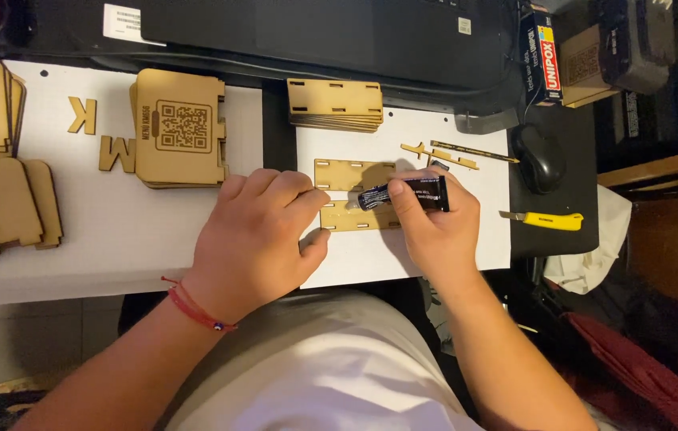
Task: Assembling a small wooden box by applying glue to laser-cut panels and joining them together.
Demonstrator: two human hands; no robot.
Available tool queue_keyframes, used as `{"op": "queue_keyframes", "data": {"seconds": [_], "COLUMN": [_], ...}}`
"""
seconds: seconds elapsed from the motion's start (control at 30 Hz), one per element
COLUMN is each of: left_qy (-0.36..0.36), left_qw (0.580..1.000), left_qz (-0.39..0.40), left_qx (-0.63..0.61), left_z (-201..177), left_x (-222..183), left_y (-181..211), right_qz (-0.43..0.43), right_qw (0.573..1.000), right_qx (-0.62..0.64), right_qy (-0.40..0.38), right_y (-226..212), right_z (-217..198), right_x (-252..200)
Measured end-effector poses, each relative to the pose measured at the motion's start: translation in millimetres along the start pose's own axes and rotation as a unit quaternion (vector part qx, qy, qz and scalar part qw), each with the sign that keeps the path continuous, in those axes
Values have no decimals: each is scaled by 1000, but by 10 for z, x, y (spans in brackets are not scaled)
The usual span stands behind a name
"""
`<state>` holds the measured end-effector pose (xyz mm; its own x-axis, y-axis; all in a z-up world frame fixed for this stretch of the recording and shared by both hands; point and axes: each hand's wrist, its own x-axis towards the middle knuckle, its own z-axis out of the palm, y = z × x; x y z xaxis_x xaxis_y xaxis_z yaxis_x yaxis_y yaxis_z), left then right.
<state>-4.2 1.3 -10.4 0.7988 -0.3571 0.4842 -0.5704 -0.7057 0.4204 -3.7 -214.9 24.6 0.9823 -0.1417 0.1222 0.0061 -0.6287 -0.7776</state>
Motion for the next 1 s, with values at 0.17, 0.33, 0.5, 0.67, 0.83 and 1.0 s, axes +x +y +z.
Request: {"op": "queue_keyframes", "data": {"seconds": [0.17,0.33,0.5,0.67,0.83,1.0], "left_qy": [-7,-16,-14,-16,-22,-28], "left_qw": [1000,1000,1000,1000,1000,1000], "left_qz": [1,3,7,6,2,0], "left_qx": [-9,-12,-15,2,-1,-2], "left_z": [-7,-15,-13,-14,-12,-7], "left_x": [5,1,3,5,6,-4], "left_y": [-1,-3,-6,0,2,-5], "right_qz": [-78,-65,79,152,175,202], "right_qw": [997,997,988,960,952,945], "right_qx": [12,40,120,225,237,241], "right_qy": [-7,14,55,75,82,87], "right_y": [62,179,222,180,184,121], "right_z": [-47,-52,-56,-115,-134,-168], "right_x": [-59,-104,-89,-37,-43,-38]}}
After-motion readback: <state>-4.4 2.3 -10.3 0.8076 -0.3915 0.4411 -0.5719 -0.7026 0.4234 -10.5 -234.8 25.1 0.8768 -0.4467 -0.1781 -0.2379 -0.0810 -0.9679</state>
